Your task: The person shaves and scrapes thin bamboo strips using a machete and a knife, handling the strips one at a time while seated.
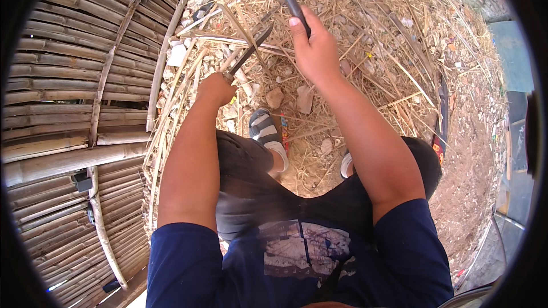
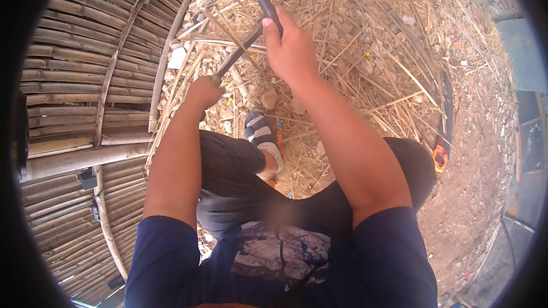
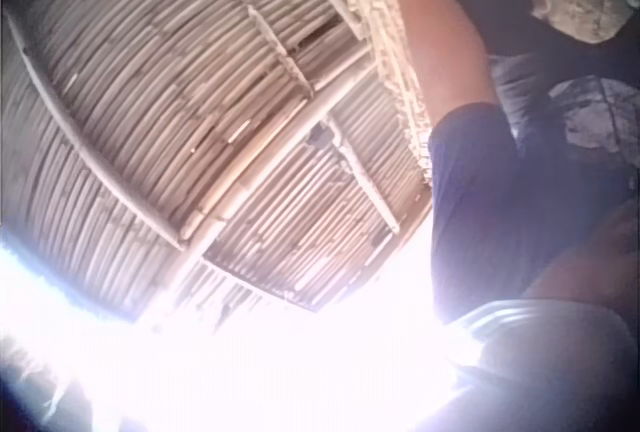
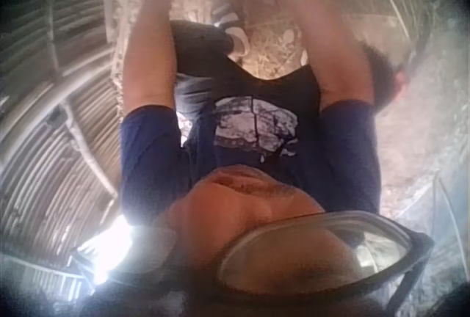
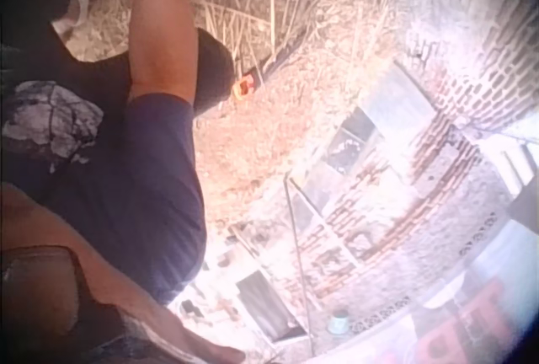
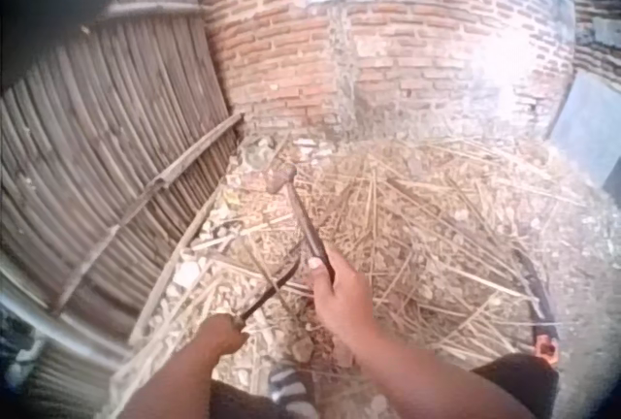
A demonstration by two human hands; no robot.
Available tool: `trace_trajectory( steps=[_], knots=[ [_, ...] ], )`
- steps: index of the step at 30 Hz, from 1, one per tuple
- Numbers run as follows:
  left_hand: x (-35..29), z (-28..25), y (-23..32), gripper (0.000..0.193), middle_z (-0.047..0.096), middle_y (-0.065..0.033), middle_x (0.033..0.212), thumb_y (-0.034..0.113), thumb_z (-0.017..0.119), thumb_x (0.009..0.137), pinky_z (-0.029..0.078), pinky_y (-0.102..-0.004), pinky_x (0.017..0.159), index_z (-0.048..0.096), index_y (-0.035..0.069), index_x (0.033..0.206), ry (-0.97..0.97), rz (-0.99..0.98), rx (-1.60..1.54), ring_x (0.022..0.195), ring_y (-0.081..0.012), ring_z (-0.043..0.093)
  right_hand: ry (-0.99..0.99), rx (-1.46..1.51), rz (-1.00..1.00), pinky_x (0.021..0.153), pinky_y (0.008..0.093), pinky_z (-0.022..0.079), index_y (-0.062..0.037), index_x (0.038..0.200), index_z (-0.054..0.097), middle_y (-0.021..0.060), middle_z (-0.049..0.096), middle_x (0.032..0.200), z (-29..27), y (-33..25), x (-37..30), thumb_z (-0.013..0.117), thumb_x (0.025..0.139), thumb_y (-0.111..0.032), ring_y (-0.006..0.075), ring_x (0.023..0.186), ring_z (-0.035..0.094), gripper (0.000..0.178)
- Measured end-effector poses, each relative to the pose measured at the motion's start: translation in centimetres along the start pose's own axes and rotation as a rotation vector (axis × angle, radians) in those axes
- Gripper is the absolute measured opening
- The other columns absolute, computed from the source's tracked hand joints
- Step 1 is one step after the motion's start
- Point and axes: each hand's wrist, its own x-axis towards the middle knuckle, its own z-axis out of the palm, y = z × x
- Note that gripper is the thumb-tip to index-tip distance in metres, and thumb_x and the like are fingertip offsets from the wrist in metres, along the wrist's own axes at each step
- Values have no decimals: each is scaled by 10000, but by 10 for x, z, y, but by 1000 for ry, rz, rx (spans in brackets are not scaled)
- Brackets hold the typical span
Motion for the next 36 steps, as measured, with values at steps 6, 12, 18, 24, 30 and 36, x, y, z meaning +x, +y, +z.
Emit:
trace_trajectory(
  steps=[6,12,18,24,30,36],
  knots=[
    [3,-8,17,471,718,-163,1187,394,740,849,550,-434,963,709,96,1212,-41,92,82,1110,-344,689,-323,-431,89,662,491,548,-166,1418,542,190,684,743,22,85,-39,529,1038,-435,377,683,700,466],
    [45,25,-20,498,719,-201,1173,368,744,809,560,-425,954,718,11,1155,-84,75,117,1093,-340,698,-315,-306,172,757,543,546,-136,1388,566,221,710,829,39,87,-38,503,1035,-356,438,814,706,420],
    [45,18,-13,466,728,-163,1159,386,726,834,568,-419,930,721,70,1176,-98,-16,-1,1067,-330,705,37,13,55,720,510,531,-111,1370,580,227,702,801,21,38,0,528,1035,-347,422,790,709,413],
    [57,30,-6,384,721,-172,1156,343,689,860,562,-418,939,731,122,1172,-81,80,36,1077,-336,698,-148,-240,122,739,534,538,-96,1345,545,223,711,865,28,72,-22,505,1045,-324,437,811,701,379],
    [59,35,-15,341,716,-178,1177,297,646,872,556,-428,957,732,114,1146,-115,10,6,1101,-342,688,-792,-655,310,914,543,524,-69,1277,605,247,710,1057,29,144,-60,503,1033,-367,413,1039,682,399],
    [62,41,-13,350,713,-172,1189,283,607,866,553,-433,962,723,125,1156,-90,118,140,1099,-336,689,-302,-464,346,880,541,525,-30,1189,640,254,707,983,34,152,-27,498,1037,-385,435,983,683,411]
  ],
)
